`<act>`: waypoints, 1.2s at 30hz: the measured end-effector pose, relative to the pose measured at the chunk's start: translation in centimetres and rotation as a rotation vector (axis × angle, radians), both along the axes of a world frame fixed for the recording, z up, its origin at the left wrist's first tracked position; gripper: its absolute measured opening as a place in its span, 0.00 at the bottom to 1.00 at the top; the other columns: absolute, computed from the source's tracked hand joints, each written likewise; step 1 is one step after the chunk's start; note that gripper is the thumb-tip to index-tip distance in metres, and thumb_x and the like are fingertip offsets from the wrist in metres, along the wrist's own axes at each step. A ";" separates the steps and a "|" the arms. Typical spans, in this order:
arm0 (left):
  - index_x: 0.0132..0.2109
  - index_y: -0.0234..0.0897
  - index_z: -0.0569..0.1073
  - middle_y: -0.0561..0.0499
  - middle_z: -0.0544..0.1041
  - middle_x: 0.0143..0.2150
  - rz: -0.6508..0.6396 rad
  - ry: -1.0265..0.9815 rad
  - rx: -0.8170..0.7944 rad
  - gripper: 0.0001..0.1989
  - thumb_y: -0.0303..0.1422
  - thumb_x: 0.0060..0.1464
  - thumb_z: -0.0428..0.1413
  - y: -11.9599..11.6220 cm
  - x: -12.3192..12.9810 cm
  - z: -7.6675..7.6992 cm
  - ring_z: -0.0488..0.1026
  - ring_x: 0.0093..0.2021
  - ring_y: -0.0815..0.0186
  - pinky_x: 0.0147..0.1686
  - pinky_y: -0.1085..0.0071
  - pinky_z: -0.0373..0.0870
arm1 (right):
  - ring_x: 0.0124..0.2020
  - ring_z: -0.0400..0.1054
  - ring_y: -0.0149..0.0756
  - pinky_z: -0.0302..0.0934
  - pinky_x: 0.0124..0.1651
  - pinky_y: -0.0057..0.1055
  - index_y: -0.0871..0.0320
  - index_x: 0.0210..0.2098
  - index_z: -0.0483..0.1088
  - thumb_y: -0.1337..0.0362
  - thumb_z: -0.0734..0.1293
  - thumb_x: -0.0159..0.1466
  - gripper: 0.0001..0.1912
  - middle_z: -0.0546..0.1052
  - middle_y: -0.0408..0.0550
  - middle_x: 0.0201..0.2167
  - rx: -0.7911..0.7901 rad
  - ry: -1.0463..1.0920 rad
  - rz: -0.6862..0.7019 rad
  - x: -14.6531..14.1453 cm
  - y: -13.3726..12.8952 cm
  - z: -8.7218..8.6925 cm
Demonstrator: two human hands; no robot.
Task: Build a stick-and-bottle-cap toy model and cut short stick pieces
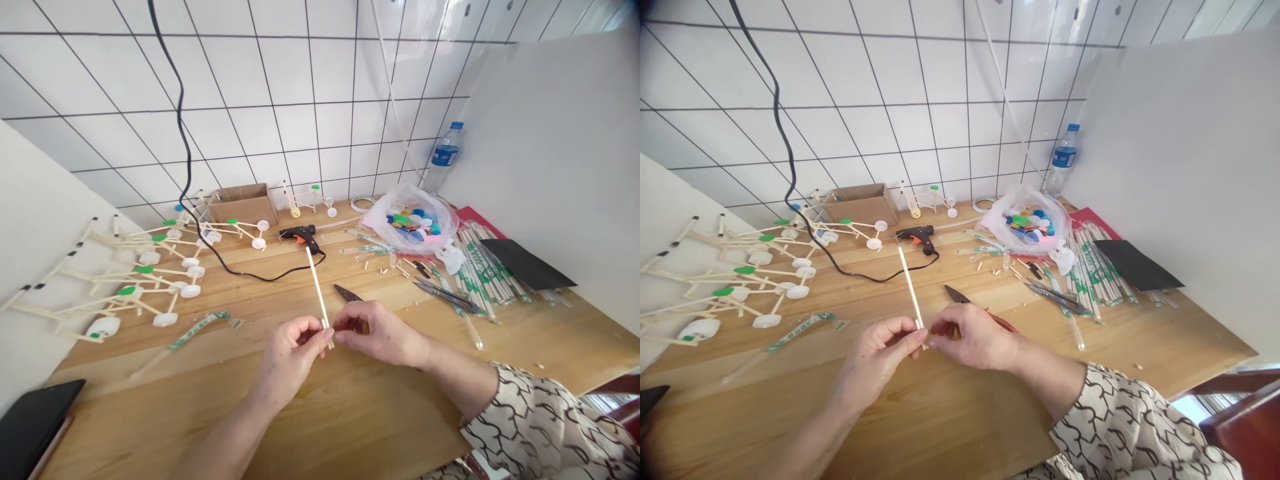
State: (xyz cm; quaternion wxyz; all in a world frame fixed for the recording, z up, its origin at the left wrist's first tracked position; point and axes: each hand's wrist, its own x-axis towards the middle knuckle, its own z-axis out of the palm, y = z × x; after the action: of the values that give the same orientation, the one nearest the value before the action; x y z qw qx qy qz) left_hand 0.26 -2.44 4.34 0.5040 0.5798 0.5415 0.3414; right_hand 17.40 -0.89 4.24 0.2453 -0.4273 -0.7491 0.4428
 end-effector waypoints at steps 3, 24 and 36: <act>0.20 0.36 0.67 0.55 0.67 0.17 -0.018 0.040 -0.008 0.12 0.37 0.46 0.54 -0.1 0.2 0.3 0.63 0.20 0.70 0.22 0.76 0.59 | 0.25 0.62 0.26 0.57 0.28 0.24 0.62 0.32 0.71 0.63 0.64 0.58 0.08 0.71 0.43 0.24 -0.127 0.109 -0.033 0.0 0.2 -0.2; 0.20 0.37 0.68 0.55 0.69 0.18 -0.061 0.234 0.162 0.09 0.30 0.46 0.53 -0.8 0.9 -1.1 0.63 0.21 0.69 0.23 0.75 0.55 | 0.21 0.57 0.24 0.51 0.23 0.23 0.61 0.21 0.66 0.68 0.66 0.52 0.05 0.66 0.39 0.18 -0.044 0.018 -0.239 -1.3 -0.9 -0.6; 0.22 0.32 0.72 0.55 0.69 0.20 0.196 -0.586 -0.240 0.08 0.31 0.39 0.63 1.0 -0.5 -0.8 0.62 0.21 0.75 0.23 0.78 0.59 | 0.23 0.60 0.25 0.55 0.26 0.23 0.60 0.27 0.69 0.66 0.63 0.56 0.05 0.70 0.41 0.21 0.065 -0.071 -0.178 -0.2 -0.2 0.0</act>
State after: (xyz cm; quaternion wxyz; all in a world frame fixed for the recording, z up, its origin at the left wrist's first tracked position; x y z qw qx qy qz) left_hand -0.26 -1.39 3.54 0.6676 0.3386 0.4632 0.4744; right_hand 17.21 -1.12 4.20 0.2710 -0.4995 -0.7303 0.3791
